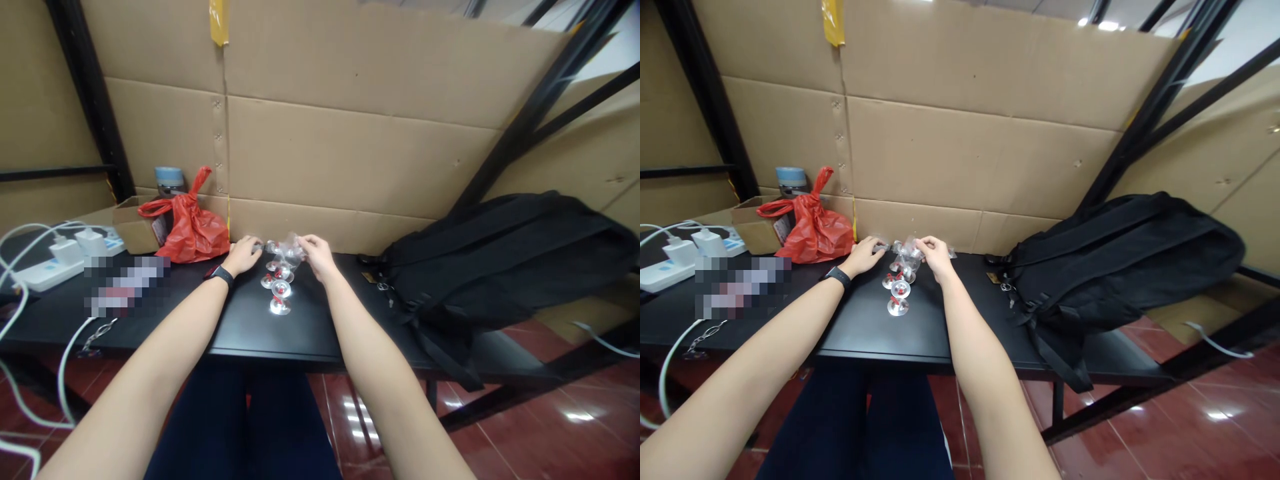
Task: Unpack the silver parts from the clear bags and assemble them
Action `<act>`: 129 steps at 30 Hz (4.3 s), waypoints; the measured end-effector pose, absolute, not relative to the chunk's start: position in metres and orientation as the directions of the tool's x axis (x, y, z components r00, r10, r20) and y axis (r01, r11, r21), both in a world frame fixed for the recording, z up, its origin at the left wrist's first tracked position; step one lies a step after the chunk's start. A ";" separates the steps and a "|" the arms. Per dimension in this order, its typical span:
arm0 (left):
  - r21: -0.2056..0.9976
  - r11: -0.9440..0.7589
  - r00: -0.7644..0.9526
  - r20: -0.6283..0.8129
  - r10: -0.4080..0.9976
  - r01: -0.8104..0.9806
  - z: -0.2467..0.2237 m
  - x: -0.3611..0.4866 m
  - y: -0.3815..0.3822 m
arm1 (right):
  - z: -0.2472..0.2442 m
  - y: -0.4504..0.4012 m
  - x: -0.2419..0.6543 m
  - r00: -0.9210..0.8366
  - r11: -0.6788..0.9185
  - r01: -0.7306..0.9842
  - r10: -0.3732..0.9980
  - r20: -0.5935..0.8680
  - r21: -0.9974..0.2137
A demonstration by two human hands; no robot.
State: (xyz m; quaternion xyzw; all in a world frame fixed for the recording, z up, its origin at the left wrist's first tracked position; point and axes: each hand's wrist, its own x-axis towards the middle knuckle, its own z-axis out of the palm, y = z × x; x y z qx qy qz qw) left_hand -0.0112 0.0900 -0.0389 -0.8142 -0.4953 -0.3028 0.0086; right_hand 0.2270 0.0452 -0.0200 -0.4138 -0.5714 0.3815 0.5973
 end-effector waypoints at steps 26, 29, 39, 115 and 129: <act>-0.291 -0.693 0.720 0.510 0.470 0.660 -0.020 0.025 0.068 | -0.022 0.049 0.231 0.166 0.444 0.106 0.874 0.456 -0.890; -0.200 -0.588 0.593 0.522 0.613 0.784 -0.025 0.007 0.083 | -0.026 0.059 0.238 0.314 0.396 0.223 0.836 0.450 -0.891; -0.073 -0.461 0.450 0.398 0.799 0.884 -0.047 -0.017 0.132 | -0.052 0.081 0.250 0.087 0.284 0.713 0.871 0.483 -0.641; -0.066 -0.751 0.653 0.548 0.523 0.657 -0.011 0.014 0.052 | -0.021 0.059 0.213 0.071 0.384 0.047 0.919 0.387 -0.922; 0.186 -0.632 0.442 0.568 0.694 0.753 -0.015 -0.052 0.091 | -0.037 0.084 0.239 0.122 0.414 0.369 0.866 0.485 -0.832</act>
